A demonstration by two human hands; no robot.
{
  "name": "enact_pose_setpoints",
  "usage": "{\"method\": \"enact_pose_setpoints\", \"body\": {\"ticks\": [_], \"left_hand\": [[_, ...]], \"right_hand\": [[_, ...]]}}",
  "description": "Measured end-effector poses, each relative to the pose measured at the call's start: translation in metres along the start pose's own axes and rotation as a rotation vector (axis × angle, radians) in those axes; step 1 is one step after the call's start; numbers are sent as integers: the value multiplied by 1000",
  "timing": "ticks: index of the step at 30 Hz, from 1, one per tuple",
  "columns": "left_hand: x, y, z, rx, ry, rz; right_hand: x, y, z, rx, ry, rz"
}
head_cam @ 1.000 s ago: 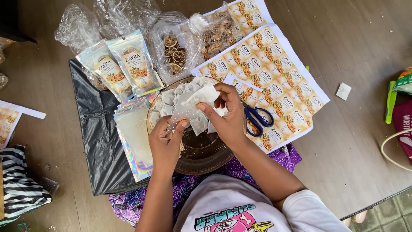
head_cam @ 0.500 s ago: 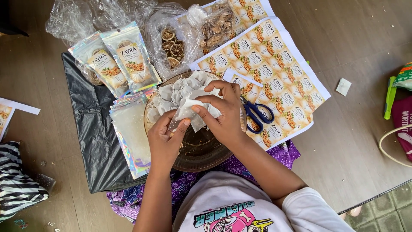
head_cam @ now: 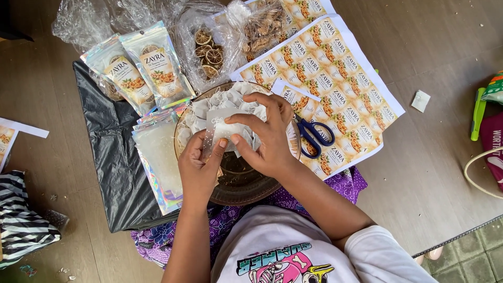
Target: The person assembles tea packages by placing small white tea bags into clear pouches along with dried citrus slices.
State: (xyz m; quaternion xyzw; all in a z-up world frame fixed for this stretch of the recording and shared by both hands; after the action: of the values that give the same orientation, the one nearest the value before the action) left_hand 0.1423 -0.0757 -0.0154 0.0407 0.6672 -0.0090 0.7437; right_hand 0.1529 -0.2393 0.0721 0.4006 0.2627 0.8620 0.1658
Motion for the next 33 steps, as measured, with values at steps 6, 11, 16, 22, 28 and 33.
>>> {"method": "enact_pose_setpoints", "body": {"ticks": [6, 11, 16, 22, 28, 33], "left_hand": [[-2, -3, 0, -1, -4, -25], [2, -3, 0, 2, -5, -35], [-9, -8, 1, 25, -44, -42], [4, -2, 1, 24, -61, -98], [-2, 7, -2, -64, -67, -42], [0, 8, -1, -70, -62, -5]], "right_hand": [[2, -6, 3, 49, -3, -48], [5, -6, 5, 64, 14, -87], [10, -5, 8, 84, 49, -86], [5, -12, 4, 102, 53, -123], [16, -7, 6, 110, 73, -35], [3, -2, 3, 22, 31, -26]]}}
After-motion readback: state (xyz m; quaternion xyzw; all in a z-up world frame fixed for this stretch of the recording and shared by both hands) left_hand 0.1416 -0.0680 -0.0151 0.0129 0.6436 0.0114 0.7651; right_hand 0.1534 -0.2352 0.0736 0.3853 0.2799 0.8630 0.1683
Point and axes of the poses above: each hand's wrist, its own z-axis towards the middle knuckle, its own y-axis out of the back of the hand, x = y × z, the point moved 10 cm from there along z, towards the middle knuckle, and after that the axes turned 13 degrees about x, right-handed, at the moved point
